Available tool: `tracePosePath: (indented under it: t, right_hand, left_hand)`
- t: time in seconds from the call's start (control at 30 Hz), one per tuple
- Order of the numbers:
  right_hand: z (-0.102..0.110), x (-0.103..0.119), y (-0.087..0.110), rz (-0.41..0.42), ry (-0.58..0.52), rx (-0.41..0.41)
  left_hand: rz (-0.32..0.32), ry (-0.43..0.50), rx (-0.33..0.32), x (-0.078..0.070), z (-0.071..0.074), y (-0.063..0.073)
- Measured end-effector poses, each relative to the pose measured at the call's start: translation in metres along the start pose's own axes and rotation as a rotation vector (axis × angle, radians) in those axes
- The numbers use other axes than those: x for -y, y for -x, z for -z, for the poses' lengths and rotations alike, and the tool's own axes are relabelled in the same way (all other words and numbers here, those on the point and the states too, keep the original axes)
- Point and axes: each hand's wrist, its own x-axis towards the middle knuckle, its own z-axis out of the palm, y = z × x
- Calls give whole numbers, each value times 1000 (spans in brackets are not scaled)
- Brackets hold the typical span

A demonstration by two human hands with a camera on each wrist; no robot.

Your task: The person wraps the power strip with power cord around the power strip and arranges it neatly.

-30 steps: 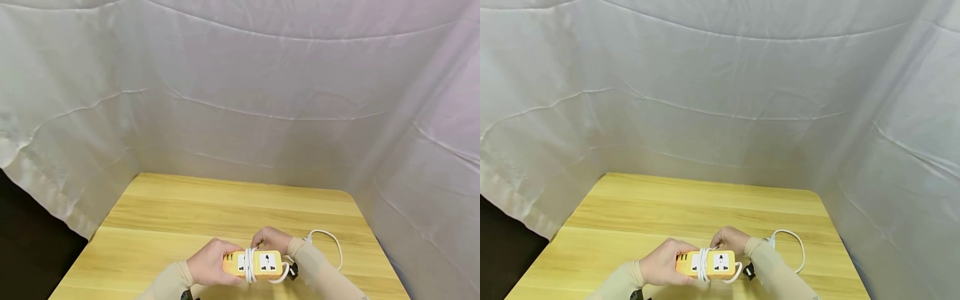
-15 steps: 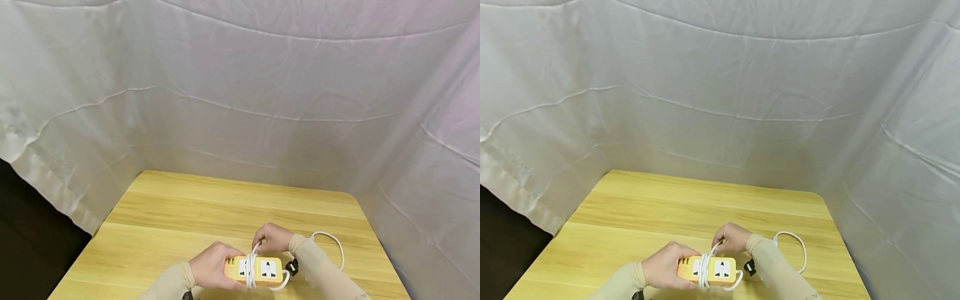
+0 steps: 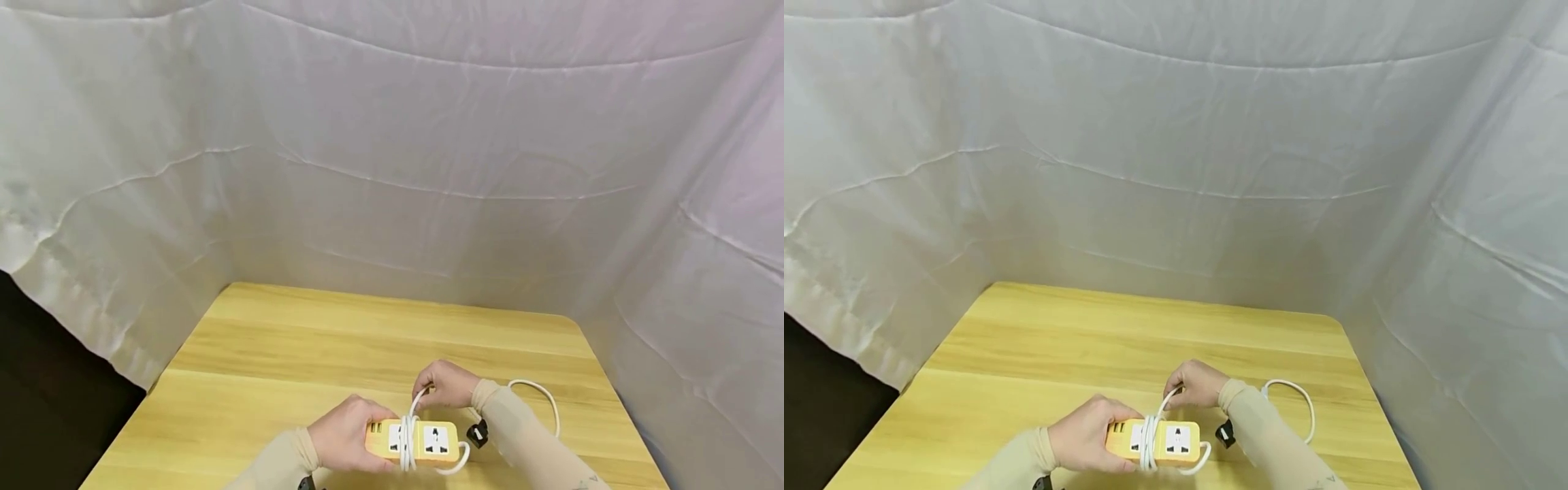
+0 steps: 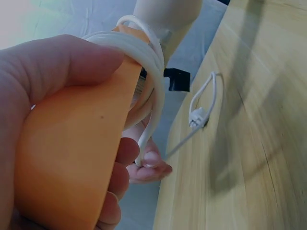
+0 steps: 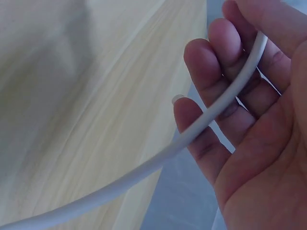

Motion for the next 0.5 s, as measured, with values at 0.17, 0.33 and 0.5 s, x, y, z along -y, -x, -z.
tracePosePath:
  t: [0.17, 0.33, 0.5]
  right_hand:
    - [3, 3, -1, 8, 16, -14]
    - [4, 4, -3, 35, 52, -31]
    - [6, 9, -7, 58, 75, -42]
  left_hand:
    - [-8, -18, 2, 2, 0, 0]
    - [-14, -28, 5, 1, 2, 0]
    - [2, -36, 18, 3, 4, 2]
